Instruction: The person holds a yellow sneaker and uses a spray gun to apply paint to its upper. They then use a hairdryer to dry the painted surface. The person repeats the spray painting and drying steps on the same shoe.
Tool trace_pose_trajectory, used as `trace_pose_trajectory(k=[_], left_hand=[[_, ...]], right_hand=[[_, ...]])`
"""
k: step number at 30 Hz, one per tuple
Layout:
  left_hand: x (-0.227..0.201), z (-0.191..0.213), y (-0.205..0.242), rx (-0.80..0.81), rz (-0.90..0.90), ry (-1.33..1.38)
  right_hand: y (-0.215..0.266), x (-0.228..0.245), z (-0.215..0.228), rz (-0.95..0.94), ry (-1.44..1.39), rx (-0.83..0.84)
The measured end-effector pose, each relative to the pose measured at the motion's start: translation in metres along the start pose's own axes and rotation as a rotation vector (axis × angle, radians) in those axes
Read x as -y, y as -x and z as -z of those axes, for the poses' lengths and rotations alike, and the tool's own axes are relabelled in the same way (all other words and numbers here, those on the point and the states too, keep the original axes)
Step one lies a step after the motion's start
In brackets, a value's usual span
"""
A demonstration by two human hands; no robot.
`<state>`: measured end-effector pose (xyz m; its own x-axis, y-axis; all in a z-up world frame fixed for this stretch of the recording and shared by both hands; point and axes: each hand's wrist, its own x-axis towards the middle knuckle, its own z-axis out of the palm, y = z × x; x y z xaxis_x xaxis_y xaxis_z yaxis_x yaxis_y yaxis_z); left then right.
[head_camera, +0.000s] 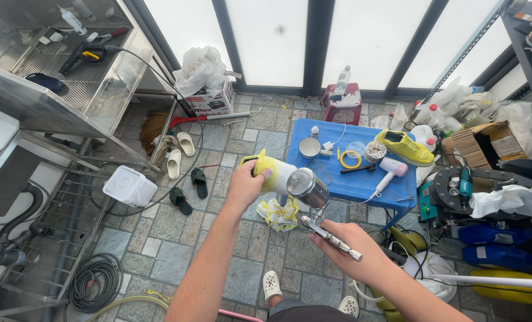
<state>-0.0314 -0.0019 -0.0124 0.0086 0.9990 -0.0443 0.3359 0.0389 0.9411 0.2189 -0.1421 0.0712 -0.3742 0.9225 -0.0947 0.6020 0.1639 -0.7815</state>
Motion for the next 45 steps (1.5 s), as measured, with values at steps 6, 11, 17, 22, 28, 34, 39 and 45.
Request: trace_pose_trajectory(k=[6,11,17,22,28,34,39,45], left_hand=[[-0.004,0.017,0.013,-0.082,0.034,-0.021],[-0.01,0.031,0.029,-0.093,0.024,-0.035],[-0.019,0.048,0.045,-0.183,0.073,-0.178],[-0.022,0.06,0.055,-0.231,0.086,-0.252],[-0.023,0.068,0.06,-0.261,0.065,-0.263],[-0.018,0.067,0.058,-0.284,0.071,-0.21],[-0.013,0.064,0.051,-0.297,0.074,-0.218],[-0.006,0.062,0.042,-0.307,0.107,-0.222]], right_hand=[[0.004,0.014,0.006,0.082,-0.091,-0.016],[-0.006,0.026,0.002,0.059,-0.033,-0.014],[-0.014,0.035,-0.008,0.077,0.013,0.005],[-0.022,0.036,-0.016,0.089,0.078,0.009],[-0.027,0.029,-0.025,0.171,0.211,-0.183],[-0.032,0.023,-0.038,0.212,0.281,-0.304],[-0.035,0.02,-0.044,0.148,0.299,-0.201],[-0.033,0.019,-0.043,0.116,0.269,-0.129]])
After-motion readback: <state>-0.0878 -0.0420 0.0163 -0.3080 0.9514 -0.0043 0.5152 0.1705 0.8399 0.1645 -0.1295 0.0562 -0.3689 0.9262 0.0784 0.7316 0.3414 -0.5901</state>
